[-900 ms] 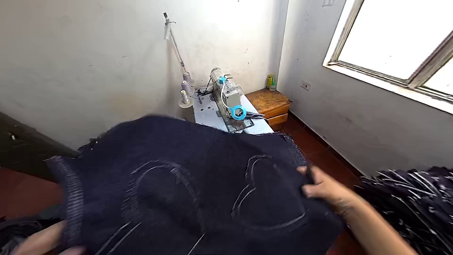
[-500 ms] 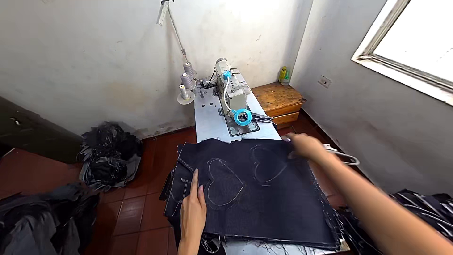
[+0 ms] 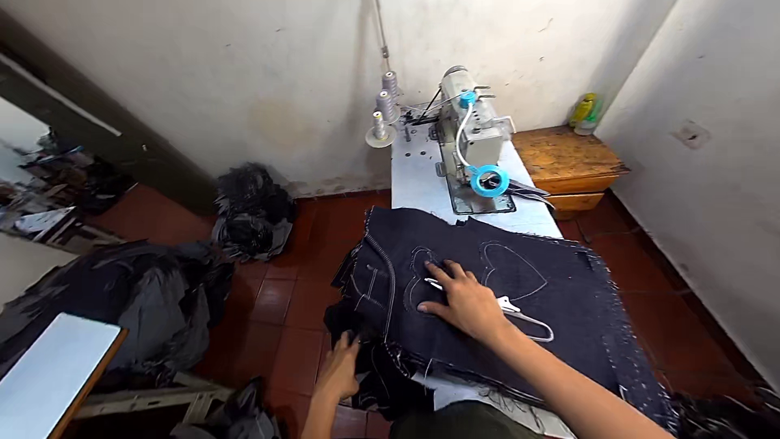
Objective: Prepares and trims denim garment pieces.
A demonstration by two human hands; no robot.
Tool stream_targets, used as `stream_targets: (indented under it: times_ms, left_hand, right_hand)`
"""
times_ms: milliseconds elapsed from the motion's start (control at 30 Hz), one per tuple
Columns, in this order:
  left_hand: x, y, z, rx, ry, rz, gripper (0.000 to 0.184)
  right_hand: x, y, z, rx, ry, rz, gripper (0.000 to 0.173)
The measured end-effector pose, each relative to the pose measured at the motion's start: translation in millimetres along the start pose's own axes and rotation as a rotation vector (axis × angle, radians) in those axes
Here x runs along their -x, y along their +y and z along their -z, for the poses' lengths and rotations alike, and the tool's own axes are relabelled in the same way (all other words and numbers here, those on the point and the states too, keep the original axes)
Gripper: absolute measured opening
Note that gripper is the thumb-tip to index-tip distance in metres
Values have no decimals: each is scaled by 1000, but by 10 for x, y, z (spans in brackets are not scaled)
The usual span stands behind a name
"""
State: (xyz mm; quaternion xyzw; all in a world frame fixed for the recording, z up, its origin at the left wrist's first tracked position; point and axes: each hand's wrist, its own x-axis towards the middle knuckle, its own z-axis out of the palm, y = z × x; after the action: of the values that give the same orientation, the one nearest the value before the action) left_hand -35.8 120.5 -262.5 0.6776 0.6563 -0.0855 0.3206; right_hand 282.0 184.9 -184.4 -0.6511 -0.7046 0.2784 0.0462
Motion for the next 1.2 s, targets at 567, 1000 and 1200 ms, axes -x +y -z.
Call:
stream_targets:
  times_ms: [567, 1000, 1200]
  left_hand:
    - [1017, 301, -241, -114, 212, -22, 28]
    - [1312, 316, 103, -106, 10, 44, 30]
    - [1676, -260, -71, 508, 67, -551, 20]
  right_hand:
    - [1091, -1218, -105, 379, -171, -115, 28]
    - [1070, -1302, -317, 433, 2, 25, 42]
    - [1561, -1271, -499, -382, -174, 207, 52]
